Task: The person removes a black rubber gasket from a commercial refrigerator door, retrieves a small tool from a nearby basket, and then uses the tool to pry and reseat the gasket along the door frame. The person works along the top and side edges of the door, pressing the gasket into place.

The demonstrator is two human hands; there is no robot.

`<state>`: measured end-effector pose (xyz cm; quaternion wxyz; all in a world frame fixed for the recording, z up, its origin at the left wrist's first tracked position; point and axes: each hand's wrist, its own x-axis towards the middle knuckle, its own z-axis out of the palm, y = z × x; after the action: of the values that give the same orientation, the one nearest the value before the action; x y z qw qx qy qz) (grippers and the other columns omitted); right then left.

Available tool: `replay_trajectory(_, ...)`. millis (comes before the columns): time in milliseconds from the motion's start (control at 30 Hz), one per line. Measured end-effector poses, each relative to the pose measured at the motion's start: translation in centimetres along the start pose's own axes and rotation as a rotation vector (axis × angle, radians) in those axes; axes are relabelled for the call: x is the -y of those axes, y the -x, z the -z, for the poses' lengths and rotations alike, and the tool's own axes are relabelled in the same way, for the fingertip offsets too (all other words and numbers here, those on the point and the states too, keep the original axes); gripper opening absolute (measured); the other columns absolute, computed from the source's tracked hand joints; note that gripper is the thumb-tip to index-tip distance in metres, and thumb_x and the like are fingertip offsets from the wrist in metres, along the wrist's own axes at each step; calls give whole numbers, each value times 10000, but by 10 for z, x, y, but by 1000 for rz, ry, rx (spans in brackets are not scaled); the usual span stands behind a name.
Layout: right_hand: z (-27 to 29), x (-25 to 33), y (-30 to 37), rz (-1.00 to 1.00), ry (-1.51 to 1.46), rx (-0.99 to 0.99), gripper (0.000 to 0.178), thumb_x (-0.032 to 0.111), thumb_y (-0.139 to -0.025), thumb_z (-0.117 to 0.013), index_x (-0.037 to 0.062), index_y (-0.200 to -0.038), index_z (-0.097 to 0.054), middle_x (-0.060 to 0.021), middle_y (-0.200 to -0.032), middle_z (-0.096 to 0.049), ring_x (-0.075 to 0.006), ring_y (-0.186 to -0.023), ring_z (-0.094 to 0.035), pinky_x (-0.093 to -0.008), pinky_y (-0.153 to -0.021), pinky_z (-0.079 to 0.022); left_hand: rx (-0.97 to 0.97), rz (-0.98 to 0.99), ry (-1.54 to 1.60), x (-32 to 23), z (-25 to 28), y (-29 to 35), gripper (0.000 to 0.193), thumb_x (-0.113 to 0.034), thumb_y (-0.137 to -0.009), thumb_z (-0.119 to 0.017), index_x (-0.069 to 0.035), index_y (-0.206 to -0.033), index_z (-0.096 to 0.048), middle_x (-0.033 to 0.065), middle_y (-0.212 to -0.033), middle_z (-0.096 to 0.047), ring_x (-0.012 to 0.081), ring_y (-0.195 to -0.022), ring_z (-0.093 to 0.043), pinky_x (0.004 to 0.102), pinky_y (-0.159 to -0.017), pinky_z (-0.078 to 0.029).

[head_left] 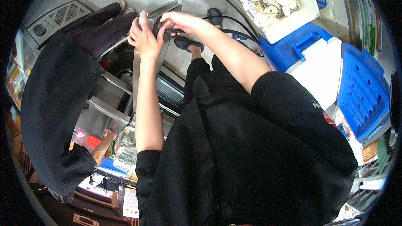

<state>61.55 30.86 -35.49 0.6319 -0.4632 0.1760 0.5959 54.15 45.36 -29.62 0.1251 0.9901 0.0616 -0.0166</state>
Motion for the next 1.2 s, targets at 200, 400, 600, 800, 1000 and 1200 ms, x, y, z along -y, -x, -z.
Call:
replay_trajectory(200,-16,-41,47,114,132,-163,299,335,-860,-661,45,-929,-675,-46,-834,-636,-126,-664,-566,-311,-555,-460,-69,-165,-120,12,-5,12,550,-284,-880,-688,-363,-1399,-521,192,-1547,-285,402,-1393,-297,577,-1052,-291)
replay_trajectory(400,15,-73,102,240,202,-543,287,339,-773,-744,74,-857,-670,-56,-761,-656,-150,-722,-611,-341,-601,-484,-66,-211,-224,-6,4,6,499,-191,-881,-663,-287,-1360,-561,186,-1537,-324,445,-1374,-335,585,-1028,-354)
replay_trajectory(600,53,-100,208,94,296,-600,426,421,-681,-833,76,-828,-629,-1,-676,-575,-108,-527,-470,-304,-474,-356,-35,-204,-249,-5,9,17,521,-126,-848,-655,-218,-1353,-563,194,-1560,-269,456,-1413,-288,620,-1044,-346)
replay_trajectory(800,16,-88,372,205,53,-598,462,200,-791,-753,-22,-1165,-596,-2,-846,-628,-49,-665,-498,-231,-527,-373,-2,-239,-233,-16,4,18,554,-221,-817,-732,-248,-1344,-563,165,-1585,-240,419,-1435,-253,560,-1063,-328)
replay_trajectory(1000,-84,-58,600,681,-135,-756,334,68,-855,-578,-77,-1151,-633,81,-606,-349,-14,-439,-262,-196,-395,-187,-88,-216,-196,-4,9,20,502,-298,-814,-723,-248,-1293,-581,158,-1578,-263,404,-1428,-268,556,-1062,-326)
replay_trajectory(1200,-164,-79,740,1174,21,-1034,508,156,-992,-477,-181,-1359,-377,68,-609,-367,-1,-383,-280,-189,-378,-199,-85,-217,-115,-7,3,29,465,-324,-824,-700,-206,-1260,-590,181,-1560,-277,412,-1423,-270,576,-1054,-326)
